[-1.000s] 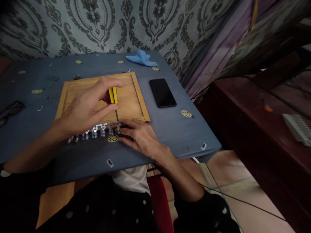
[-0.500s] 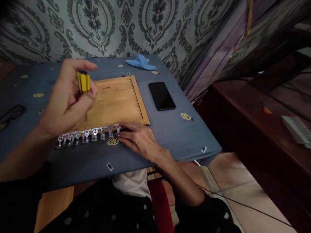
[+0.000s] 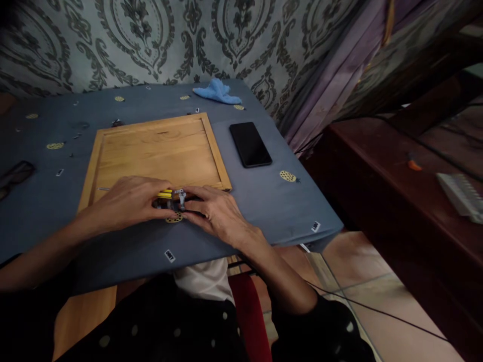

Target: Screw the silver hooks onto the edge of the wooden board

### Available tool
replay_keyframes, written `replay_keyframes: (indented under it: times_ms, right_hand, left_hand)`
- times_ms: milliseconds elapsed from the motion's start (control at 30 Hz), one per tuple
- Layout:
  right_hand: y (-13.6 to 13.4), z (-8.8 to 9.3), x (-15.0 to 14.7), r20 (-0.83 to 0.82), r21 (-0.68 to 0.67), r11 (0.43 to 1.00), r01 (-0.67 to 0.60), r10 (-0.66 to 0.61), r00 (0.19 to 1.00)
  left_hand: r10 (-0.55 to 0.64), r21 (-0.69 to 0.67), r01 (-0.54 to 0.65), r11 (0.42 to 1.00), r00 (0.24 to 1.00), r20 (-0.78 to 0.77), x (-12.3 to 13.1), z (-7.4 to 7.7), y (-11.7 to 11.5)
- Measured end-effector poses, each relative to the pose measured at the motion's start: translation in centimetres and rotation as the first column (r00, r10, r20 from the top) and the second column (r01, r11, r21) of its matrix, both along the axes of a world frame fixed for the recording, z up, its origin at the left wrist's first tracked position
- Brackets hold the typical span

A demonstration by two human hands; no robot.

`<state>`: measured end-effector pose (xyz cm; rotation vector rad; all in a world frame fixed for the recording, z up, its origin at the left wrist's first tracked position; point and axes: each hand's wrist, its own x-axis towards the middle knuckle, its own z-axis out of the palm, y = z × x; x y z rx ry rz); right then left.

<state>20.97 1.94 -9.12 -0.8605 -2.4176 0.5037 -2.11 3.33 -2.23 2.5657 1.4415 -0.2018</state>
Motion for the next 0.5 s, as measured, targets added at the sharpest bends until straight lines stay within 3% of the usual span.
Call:
replay_keyframes:
  times_ms: [500]
  right_hand:
    - [-0.22, -0.25, -0.79, -0.036, 0.027, 0.995, 0.095, -0.094, 0.995]
  left_hand:
    - [0.029, -0.044, -0.028, 0.999, 1.000, 0.008, 0.34, 0.50, -0.09]
